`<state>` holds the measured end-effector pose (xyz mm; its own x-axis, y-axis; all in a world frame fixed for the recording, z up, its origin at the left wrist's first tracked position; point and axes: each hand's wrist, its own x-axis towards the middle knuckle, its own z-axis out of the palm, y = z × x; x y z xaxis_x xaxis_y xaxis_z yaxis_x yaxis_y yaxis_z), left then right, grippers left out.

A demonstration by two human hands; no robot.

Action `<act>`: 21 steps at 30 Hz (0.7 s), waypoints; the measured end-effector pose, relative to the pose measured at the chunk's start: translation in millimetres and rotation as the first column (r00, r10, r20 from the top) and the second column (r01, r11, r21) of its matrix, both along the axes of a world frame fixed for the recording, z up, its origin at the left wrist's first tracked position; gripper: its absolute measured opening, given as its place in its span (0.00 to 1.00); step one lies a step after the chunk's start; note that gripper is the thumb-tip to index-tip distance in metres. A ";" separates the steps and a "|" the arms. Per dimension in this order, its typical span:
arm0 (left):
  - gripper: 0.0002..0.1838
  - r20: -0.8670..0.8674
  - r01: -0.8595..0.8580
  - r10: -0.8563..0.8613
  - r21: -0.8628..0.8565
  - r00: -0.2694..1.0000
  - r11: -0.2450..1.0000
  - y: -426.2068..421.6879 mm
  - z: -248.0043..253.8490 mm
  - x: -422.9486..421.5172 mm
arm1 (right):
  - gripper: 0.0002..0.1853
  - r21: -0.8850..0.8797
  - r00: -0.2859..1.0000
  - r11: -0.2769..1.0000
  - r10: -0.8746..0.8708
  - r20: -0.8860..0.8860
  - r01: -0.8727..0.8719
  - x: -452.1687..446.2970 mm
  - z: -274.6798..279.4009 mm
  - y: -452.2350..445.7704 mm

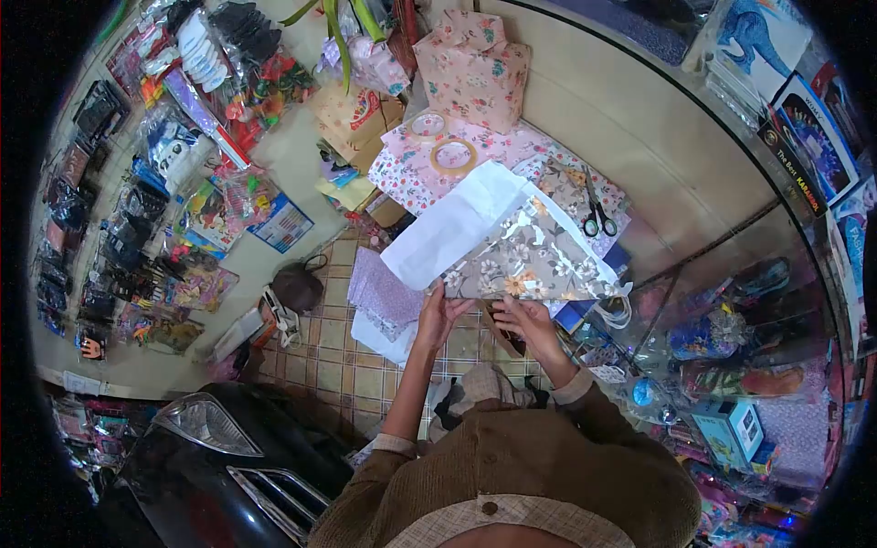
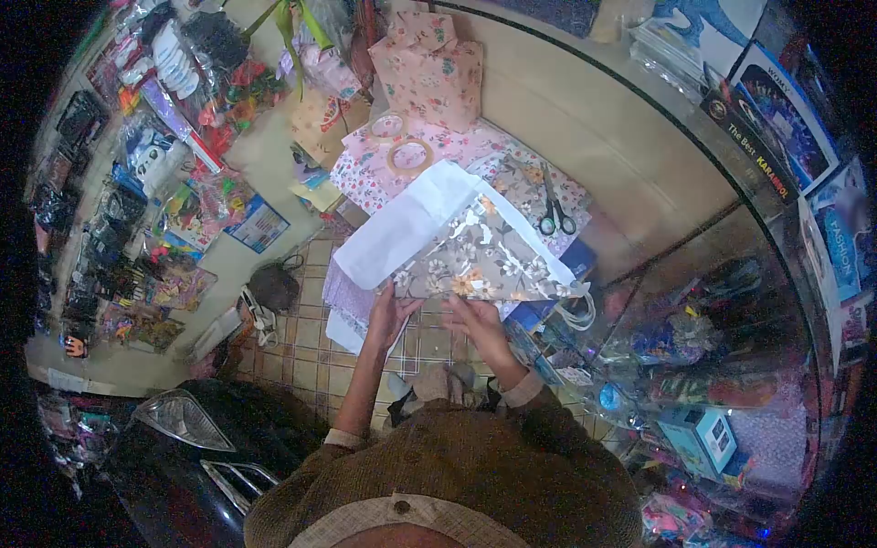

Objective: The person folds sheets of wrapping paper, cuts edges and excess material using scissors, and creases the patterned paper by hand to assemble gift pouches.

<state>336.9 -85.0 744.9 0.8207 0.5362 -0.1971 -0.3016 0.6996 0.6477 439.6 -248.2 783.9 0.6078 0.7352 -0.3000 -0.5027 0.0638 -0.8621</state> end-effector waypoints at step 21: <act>0.19 -0.106 -0.028 0.037 0.086 0.994 0.996 -41.6 -19.2 9.2 | 0.15 -0.049 0.963 0.963 -0.265 0.044 0.267 -2.3 -33.3 9.5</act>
